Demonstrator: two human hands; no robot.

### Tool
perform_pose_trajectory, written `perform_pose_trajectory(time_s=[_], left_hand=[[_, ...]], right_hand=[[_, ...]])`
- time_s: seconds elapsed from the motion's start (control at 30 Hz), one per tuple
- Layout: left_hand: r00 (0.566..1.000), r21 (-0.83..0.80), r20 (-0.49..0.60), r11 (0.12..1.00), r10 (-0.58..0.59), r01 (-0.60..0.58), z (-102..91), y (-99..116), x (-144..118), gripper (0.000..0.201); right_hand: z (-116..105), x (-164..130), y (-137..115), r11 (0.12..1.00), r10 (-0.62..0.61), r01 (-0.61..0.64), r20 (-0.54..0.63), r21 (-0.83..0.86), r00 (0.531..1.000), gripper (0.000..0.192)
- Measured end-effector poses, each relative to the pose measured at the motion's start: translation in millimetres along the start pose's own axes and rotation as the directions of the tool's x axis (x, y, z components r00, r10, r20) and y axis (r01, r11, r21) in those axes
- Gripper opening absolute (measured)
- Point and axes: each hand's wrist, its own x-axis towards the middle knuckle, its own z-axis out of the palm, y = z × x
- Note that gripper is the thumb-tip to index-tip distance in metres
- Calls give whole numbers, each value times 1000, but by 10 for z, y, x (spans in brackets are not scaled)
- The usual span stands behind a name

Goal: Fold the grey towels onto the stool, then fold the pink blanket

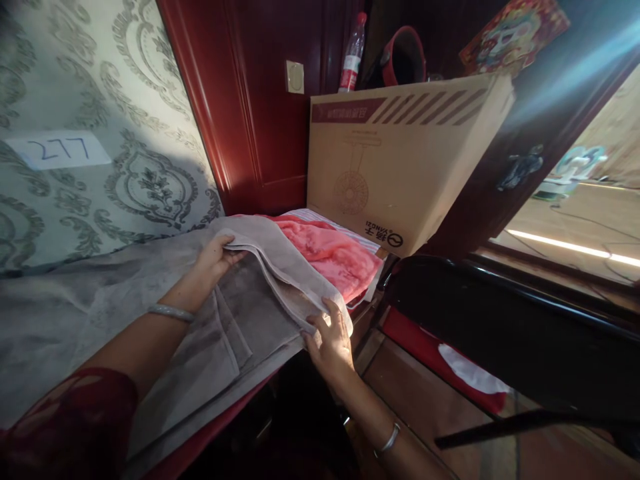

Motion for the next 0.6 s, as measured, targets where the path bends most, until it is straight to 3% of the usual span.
perform_pose_trajectory(time_s=[0.2, 0.37, 0.6], left_hand=[[999, 64, 8, 997, 33, -34, 110, 51, 122, 12], [998, 143, 41, 988, 49, -55, 319, 85, 313, 12], [1000, 202, 1, 979, 32, -31, 652, 11, 573, 8]], right_hand=[[-43, 412, 234, 958, 219, -189, -123, 216, 968, 21], [-115, 645, 382, 833, 483, -457, -5, 312, 876, 32], [-66, 588, 557, 772, 570, -564, 72, 294, 818, 43]])
